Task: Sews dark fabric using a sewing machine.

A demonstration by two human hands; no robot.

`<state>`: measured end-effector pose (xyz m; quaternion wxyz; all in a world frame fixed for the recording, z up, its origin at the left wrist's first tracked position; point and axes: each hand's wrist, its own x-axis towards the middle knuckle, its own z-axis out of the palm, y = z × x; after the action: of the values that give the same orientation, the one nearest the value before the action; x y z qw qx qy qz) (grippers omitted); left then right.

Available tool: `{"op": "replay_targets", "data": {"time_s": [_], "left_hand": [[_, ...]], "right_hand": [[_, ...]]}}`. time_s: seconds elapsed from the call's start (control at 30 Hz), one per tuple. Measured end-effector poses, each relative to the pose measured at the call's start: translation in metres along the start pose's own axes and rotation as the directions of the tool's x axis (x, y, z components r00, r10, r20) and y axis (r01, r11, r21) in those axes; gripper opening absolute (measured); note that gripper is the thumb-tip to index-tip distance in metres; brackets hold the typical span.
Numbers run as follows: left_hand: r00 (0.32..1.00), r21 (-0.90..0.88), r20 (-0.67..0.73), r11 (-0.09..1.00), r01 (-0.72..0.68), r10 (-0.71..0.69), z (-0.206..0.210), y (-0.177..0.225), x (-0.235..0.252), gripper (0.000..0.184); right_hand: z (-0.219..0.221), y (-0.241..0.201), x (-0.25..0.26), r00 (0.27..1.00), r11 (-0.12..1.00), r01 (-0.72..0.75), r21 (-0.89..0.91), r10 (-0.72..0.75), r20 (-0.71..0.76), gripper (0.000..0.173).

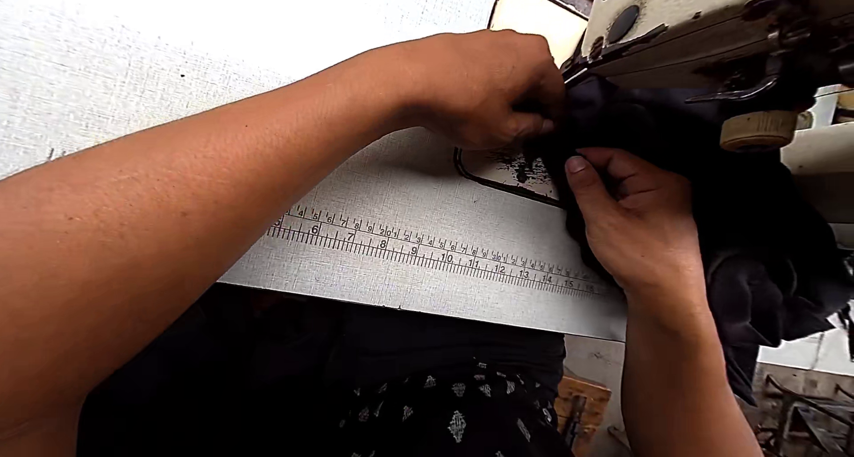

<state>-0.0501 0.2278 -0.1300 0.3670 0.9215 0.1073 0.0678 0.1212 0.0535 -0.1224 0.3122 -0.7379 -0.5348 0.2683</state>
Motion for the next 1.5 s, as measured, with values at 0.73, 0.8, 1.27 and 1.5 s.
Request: {"op": "replay_targets", "data": {"time_s": [0.73,0.8,1.27,1.5], "left_hand": [[0.956,0.160,-0.287,0.987,-0.020,0.066,0.038,0.010,-0.009,0.022],[0.906,0.161,-0.409,0.986,-0.048,0.111,0.044,0.012,-0.014,0.019],[0.904,0.196,-0.425,0.980,0.034,0.054,0.056,0.017,-0.009,0.017],[0.780,0.312,-0.606,0.948,0.054,0.155,0.068,0.023,-0.015,0.016]], "right_hand": [[0.001,0.000,-0.002,1.000,1.000,-0.017,-0.011,0.016,-0.023,0.018],[0.000,-0.001,-0.002,1.000,1.000,-0.014,-0.019,0.014,-0.015,0.019],[0.000,0.000,-0.003,1.000,0.993,-0.023,0.112,0.025,-0.011,0.011],[0.008,0.003,-0.004,0.992,0.991,0.053,0.123,-0.038,-0.120,0.011]]}}
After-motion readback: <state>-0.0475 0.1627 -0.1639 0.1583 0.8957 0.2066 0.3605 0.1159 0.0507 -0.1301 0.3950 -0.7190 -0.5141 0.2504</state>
